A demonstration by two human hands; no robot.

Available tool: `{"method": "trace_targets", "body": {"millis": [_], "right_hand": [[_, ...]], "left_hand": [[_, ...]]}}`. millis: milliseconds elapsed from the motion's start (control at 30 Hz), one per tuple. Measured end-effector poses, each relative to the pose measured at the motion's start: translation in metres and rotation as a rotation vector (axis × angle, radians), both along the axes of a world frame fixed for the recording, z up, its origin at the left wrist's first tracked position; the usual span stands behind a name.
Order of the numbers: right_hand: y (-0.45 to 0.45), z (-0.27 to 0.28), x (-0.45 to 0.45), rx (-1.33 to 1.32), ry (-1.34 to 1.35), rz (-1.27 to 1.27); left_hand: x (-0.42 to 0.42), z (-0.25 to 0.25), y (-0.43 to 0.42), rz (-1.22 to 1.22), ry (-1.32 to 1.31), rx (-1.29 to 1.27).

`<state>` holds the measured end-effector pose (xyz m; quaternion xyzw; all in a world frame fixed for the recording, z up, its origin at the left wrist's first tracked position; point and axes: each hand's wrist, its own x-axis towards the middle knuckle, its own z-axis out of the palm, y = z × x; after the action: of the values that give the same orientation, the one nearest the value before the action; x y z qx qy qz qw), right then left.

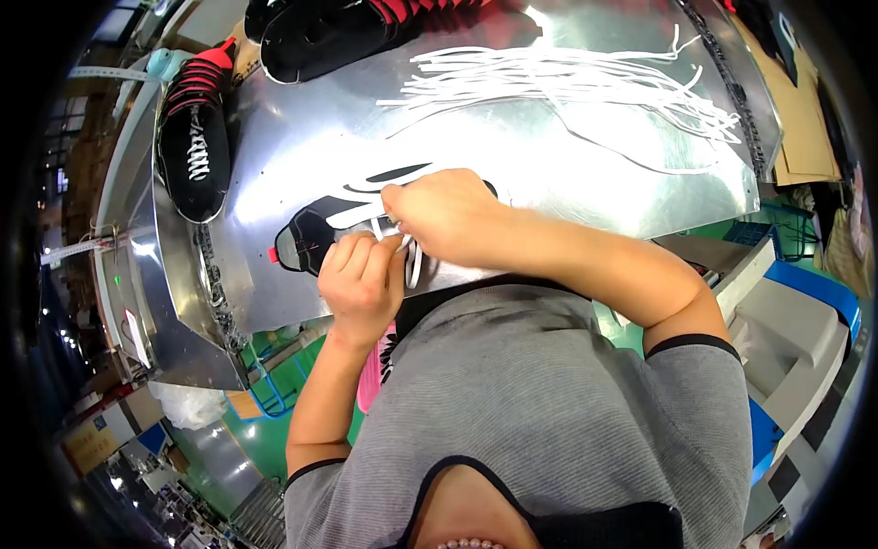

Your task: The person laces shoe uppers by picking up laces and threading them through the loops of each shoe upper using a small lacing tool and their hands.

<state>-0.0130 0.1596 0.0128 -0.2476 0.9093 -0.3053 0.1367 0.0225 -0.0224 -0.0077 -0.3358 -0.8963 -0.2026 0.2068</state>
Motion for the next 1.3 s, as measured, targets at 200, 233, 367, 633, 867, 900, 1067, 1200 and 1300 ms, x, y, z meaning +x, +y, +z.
{"method": "trace_targets", "body": {"millis": [200, 233, 367, 633, 867, 900, 1067, 1200, 1300], "right_hand": [[0.008, -0.005, -0.025, -0.386, -0.158, -0.118], [0.013, 0.001, -0.036, -0.688, -0.170, -0.195], [0.087, 0.110, -0.083, -1.235, 0.252, -0.227], [0.035, -0.001, -0.012, -0.930, -0.412, -0.341], [-0.002, -0.015, -0.019, -0.683, -0.359, -0.339], [-0.005, -0.021, -0.021, -0.663, -0.364, -0.343], [-0.002, -0.032, -0.021, -0.592, -0.080, -0.267], [0.008, -0.018, -0.008, -0.643, -0.100, -0.327], [0.020, -0.012, 0.000, -0.526, -0.088, -0.250]], "left_hand": [[-0.008, 0.004, -0.002, -0.045, -0.171, 0.081], [-0.009, 0.004, -0.002, -0.051, -0.208, 0.099], [-0.009, 0.005, -0.003, -0.070, -0.279, 0.095], [-0.013, 0.018, -0.005, 0.075, -0.804, 0.442], [-0.021, 0.008, -0.002, 0.362, -0.775, 0.282], [-0.021, 0.005, -0.001, 0.380, -0.750, 0.291], [-0.021, -0.008, 0.009, 0.414, -0.560, 0.412], [-0.020, -0.014, 0.009, 0.457, -0.591, 0.510], [-0.020, -0.012, 0.009, 0.452, -0.562, 0.498]]}}
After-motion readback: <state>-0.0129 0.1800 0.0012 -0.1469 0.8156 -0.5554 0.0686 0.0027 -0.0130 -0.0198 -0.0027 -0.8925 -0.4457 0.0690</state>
